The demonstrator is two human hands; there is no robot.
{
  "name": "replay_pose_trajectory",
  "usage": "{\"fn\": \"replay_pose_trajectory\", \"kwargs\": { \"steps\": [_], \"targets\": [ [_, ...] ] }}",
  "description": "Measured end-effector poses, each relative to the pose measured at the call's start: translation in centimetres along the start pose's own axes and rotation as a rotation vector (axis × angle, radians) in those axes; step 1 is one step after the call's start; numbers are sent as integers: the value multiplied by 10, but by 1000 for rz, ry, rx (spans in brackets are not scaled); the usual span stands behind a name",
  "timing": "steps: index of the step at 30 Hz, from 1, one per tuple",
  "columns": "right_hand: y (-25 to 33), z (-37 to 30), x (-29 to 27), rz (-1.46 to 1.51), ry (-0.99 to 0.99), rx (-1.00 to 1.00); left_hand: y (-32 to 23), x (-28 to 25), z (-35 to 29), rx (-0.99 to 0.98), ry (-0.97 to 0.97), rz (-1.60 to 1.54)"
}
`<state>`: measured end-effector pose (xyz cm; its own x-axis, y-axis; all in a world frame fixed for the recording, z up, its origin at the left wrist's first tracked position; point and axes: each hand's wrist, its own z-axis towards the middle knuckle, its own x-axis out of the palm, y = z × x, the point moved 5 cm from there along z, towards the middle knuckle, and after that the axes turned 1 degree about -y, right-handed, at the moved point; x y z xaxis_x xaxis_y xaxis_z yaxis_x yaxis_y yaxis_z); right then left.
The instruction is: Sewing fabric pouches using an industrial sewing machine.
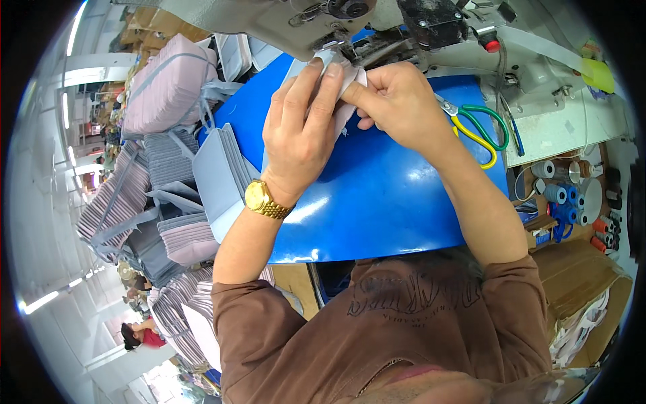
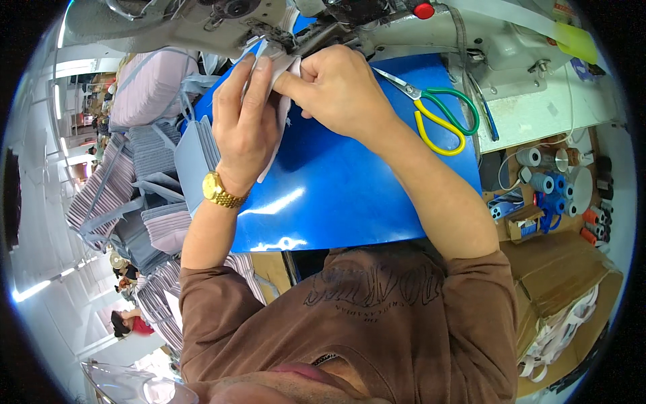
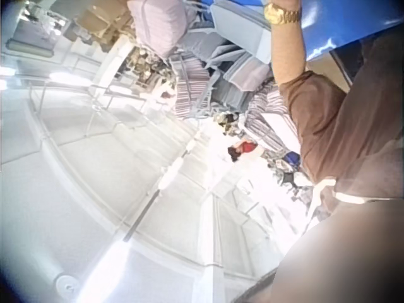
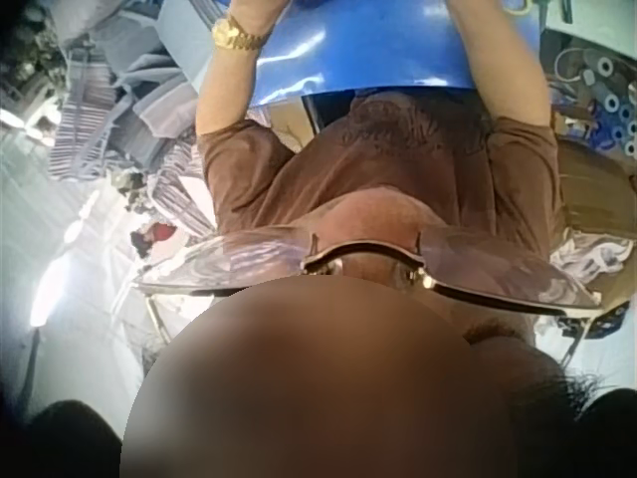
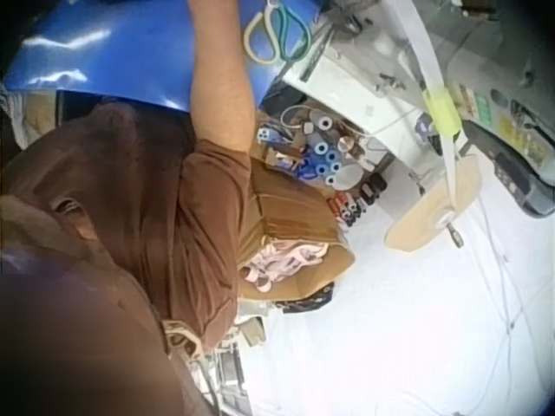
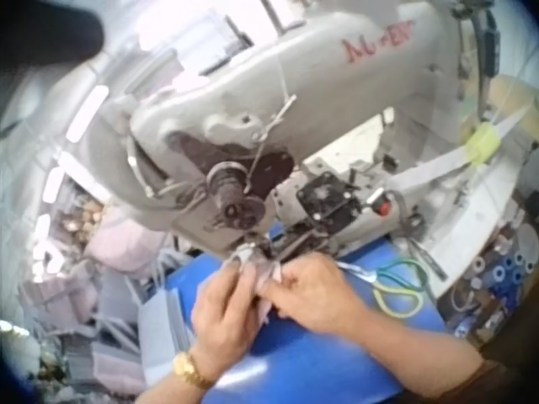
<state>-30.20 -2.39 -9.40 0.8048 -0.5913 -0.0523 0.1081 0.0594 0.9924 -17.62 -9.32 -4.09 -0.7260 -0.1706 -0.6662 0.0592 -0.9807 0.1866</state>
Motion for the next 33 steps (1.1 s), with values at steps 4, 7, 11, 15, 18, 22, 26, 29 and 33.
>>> {"fn": "replay_pose_trajectory", "kwargs": {
  "steps": [4, 7, 11, 15, 18, 22, 26, 29, 33],
  "targets": [
    [0, -14, 1, 56, 47, 131, -3, -15, 11, 123, 135, 33],
    [-10, -24, 9, -3, 109, 90, -15, -19, 13, 199, 312, 99],
    [-46, -23, 18, 53, 85, 103, -21, -8, 13, 99, 381, -14],
    [-53, -20, 28, 119, 121, 52, -21, -5, 4, -39, 285, -32],
    [-40, -20, 24, 80, 127, -7, -26, -3, 5, -55, 204, 1],
    [-40, -14, 26, 65, 112, -24, -23, 10, 2, -93, 165, 13],
    [-36, -8, 29, 70, 15, -54, -15, 18, 3, -192, 95, 34],
    [-36, -14, 28, 90, -7, -48, -19, 17, 9, -256, 71, 6],
    [-37, -12, 20, 136, -4, -38, -20, 16, 21, -392, 78, -66]
  ]
}}
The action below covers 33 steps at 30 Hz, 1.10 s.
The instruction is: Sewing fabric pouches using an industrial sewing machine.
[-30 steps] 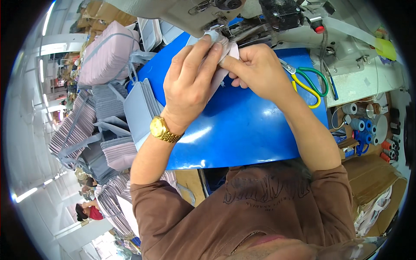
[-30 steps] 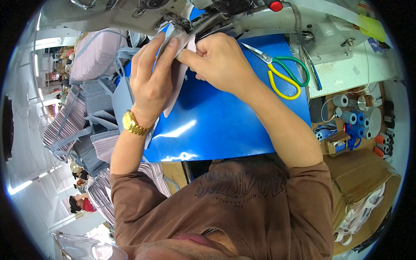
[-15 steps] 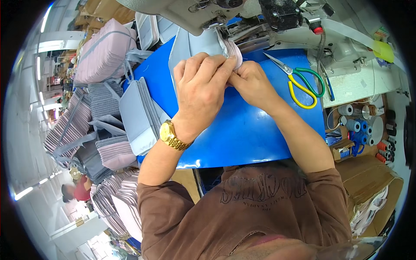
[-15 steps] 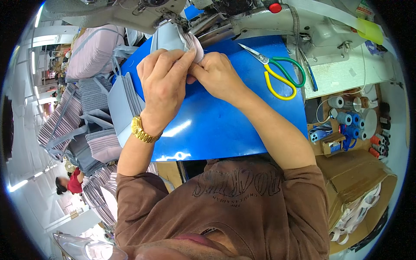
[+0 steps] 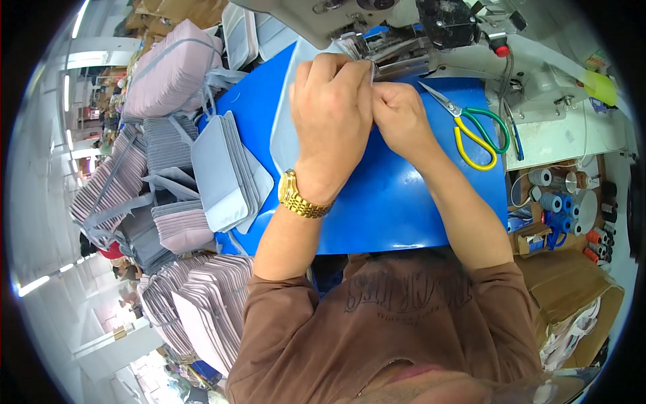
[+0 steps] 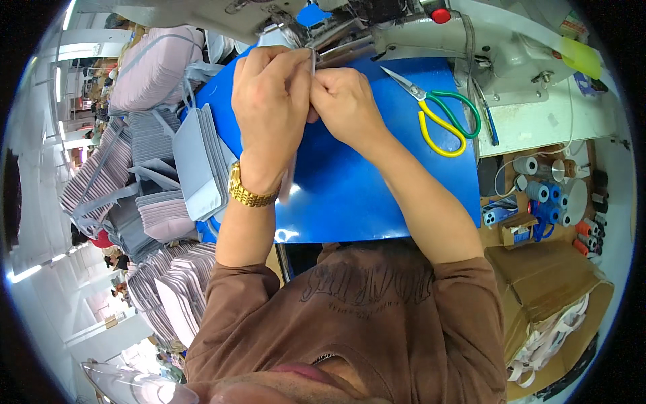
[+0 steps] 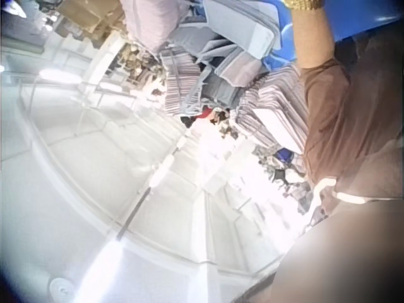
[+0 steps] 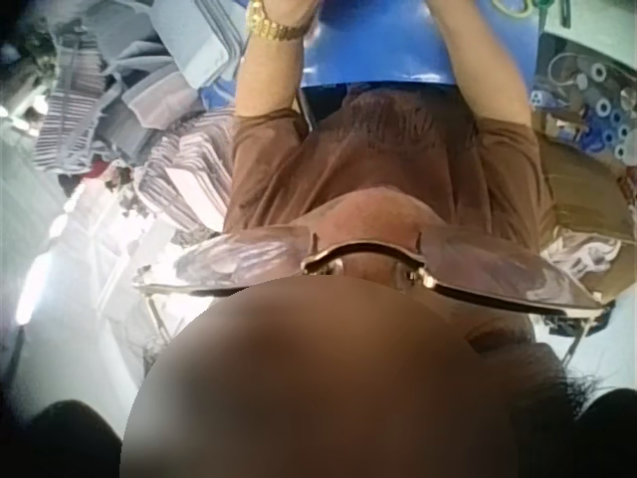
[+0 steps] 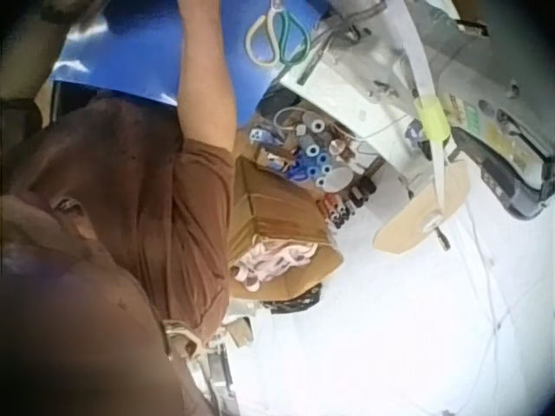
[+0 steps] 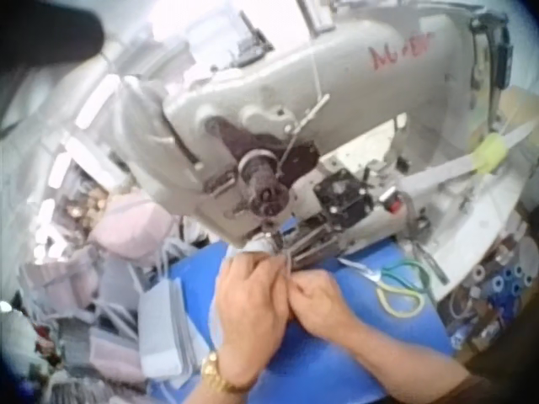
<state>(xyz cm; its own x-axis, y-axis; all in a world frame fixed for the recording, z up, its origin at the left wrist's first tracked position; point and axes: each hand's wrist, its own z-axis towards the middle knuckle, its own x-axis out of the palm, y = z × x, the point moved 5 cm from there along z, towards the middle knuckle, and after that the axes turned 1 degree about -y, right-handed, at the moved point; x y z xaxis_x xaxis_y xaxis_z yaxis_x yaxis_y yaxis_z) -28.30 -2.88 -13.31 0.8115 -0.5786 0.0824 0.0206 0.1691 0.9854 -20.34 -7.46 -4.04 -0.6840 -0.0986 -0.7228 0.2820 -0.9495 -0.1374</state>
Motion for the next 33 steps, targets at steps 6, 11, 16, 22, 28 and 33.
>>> {"fn": "replay_pose_trajectory", "kwargs": {
  "steps": [6, 11, 16, 22, 28, 33],
  "targets": [
    [15, 5, -20, -15, 81, 71, -5, -8, 11, -93, 66, -60],
    [35, 7, -38, -189, 65, -59, 3, -8, 4, -195, 77, -197],
    [40, -3, -40, -155, 27, -58, 1, -10, -14, -216, 87, -251],
    [37, -22, -34, 94, 124, -9, -76, -63, -106, 57, 361, -390],
    [38, -24, -33, 245, 151, -12, -104, -82, -115, 112, 396, -272],
    [41, -14, -36, 250, 143, -17, -97, -85, -85, 107, 244, -251]
  ]
}}
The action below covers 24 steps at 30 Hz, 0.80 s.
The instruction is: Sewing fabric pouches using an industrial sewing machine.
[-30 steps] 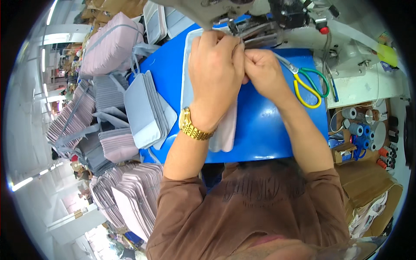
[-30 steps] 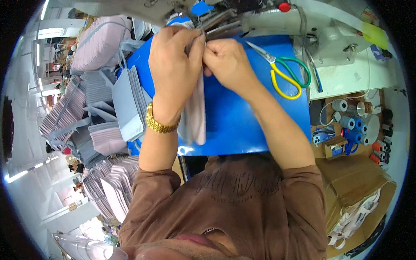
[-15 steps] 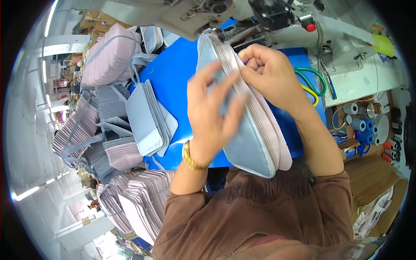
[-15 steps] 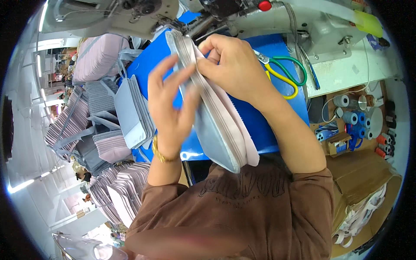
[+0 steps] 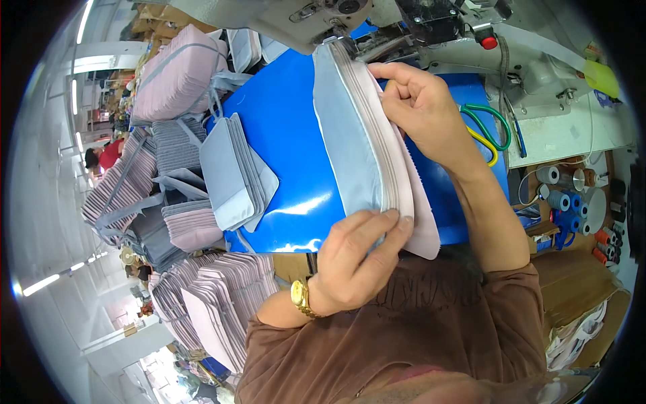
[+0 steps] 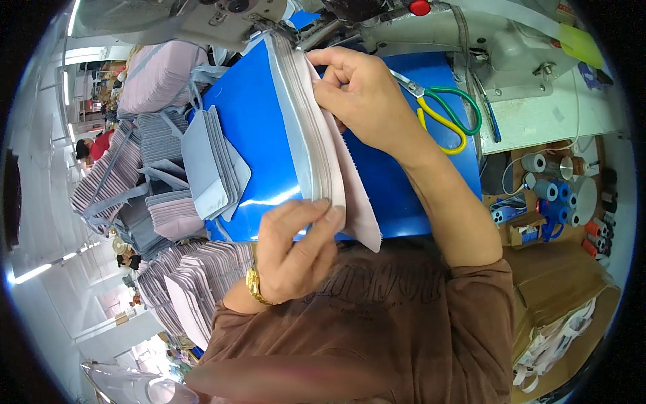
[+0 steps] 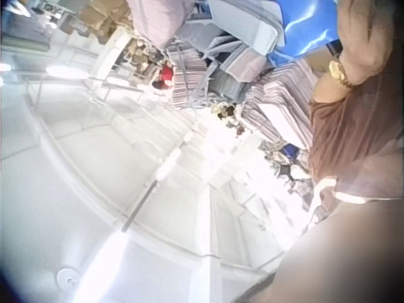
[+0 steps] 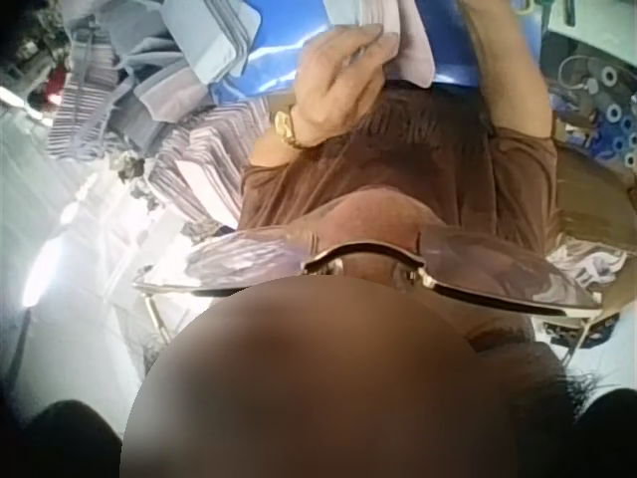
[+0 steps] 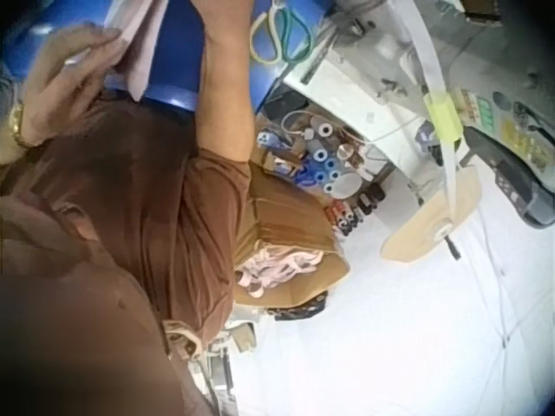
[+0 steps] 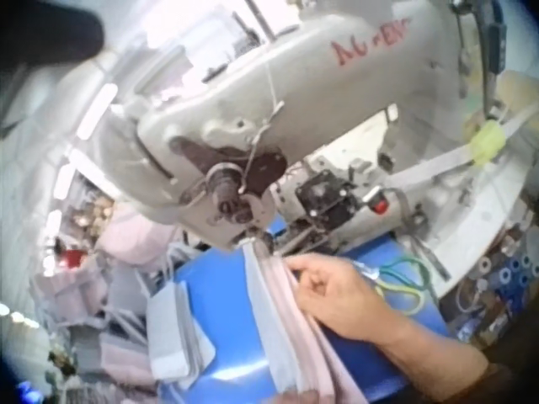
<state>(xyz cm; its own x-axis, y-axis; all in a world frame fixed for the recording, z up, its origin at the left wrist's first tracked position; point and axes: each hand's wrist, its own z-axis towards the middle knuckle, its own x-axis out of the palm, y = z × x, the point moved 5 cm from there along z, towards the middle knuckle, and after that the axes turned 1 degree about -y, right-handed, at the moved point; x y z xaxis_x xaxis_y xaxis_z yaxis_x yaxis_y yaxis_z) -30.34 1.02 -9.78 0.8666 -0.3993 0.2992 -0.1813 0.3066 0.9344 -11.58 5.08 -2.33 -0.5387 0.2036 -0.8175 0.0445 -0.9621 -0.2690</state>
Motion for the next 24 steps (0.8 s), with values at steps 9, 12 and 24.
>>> {"fn": "replay_pose_trajectory", "kwargs": {
  "steps": [9, 12, 24],
  "targets": [
    [10, -16, -9, -382, -8, 31, 14, 2, 20, -5, -19, -27],
    [5, -7, -9, -259, -18, 29, 22, -1, 31, -25, -46, -11],
    [-1, 9, 3, -20, 24, 107, 64, 5, 64, -27, -122, 47]
  ]
}}
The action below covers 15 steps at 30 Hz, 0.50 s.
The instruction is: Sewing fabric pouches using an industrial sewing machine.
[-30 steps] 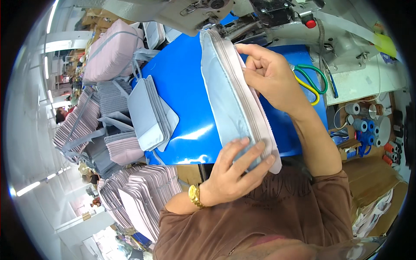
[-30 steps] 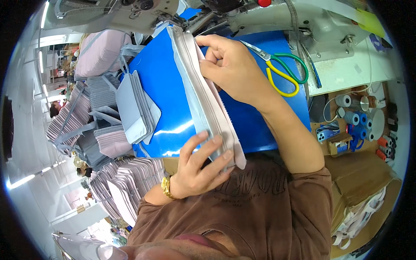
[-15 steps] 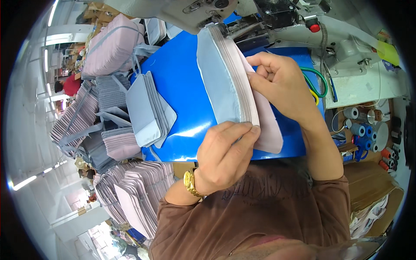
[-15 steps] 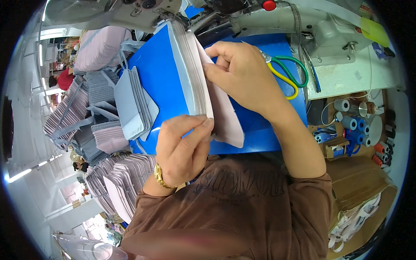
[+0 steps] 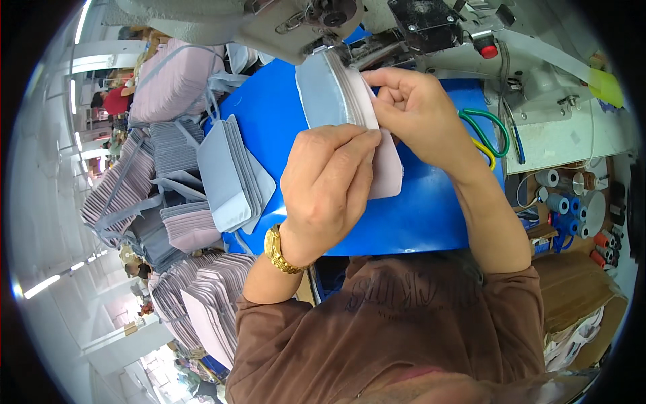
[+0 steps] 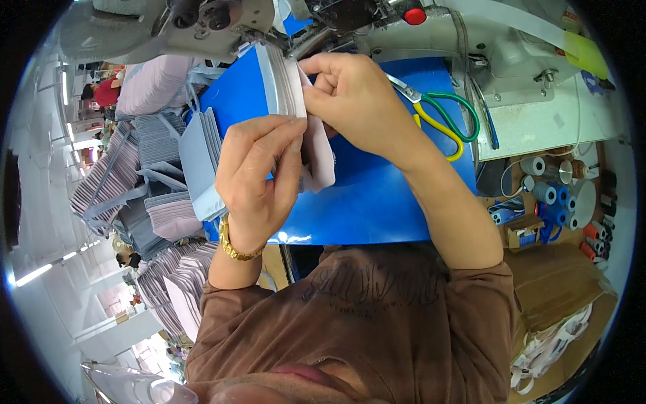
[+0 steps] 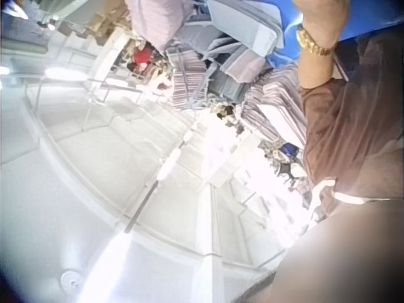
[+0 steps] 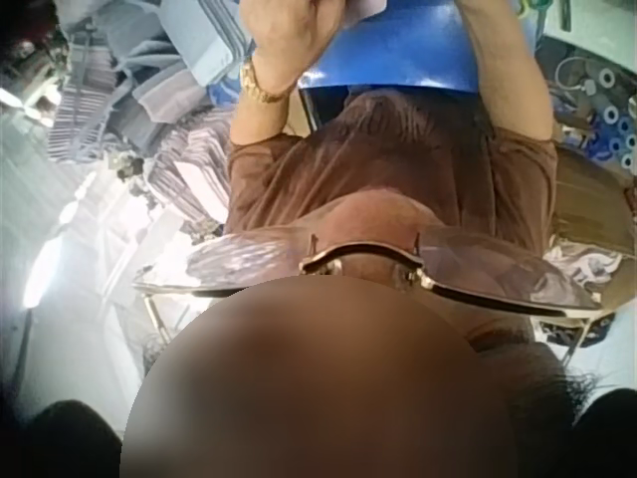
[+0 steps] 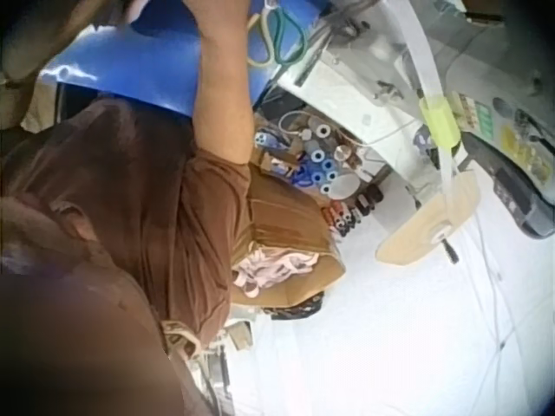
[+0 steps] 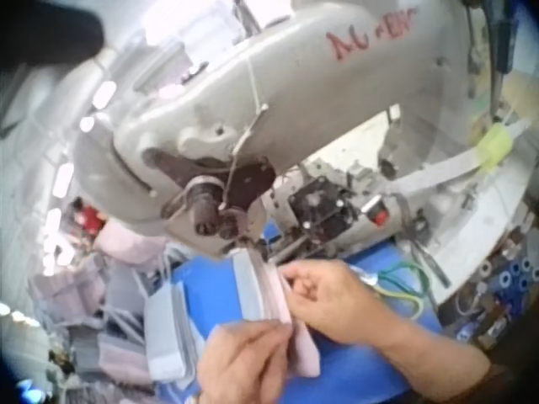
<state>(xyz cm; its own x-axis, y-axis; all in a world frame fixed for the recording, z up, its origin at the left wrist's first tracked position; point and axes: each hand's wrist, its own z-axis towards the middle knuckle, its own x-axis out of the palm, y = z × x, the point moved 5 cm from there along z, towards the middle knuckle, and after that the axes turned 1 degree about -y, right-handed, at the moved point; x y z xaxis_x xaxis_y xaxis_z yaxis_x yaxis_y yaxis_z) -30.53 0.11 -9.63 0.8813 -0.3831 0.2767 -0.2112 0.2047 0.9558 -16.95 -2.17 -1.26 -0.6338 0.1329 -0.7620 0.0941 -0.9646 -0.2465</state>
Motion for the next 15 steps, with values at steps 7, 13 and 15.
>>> {"fn": "replay_pose_trajectory", "kwargs": {
  "steps": [7, 13, 15],
  "targets": [
    [1, 2, -1, -26, 1, 4, 24, 7, 16, 44, 22, 16],
    [2, 4, -1, 32, -33, 35, 47, 19, 33, 103, 66, 86],
    [5, 4, -2, -2, -94, 66, 47, 20, 31, 140, 69, 100]
  ]
}}
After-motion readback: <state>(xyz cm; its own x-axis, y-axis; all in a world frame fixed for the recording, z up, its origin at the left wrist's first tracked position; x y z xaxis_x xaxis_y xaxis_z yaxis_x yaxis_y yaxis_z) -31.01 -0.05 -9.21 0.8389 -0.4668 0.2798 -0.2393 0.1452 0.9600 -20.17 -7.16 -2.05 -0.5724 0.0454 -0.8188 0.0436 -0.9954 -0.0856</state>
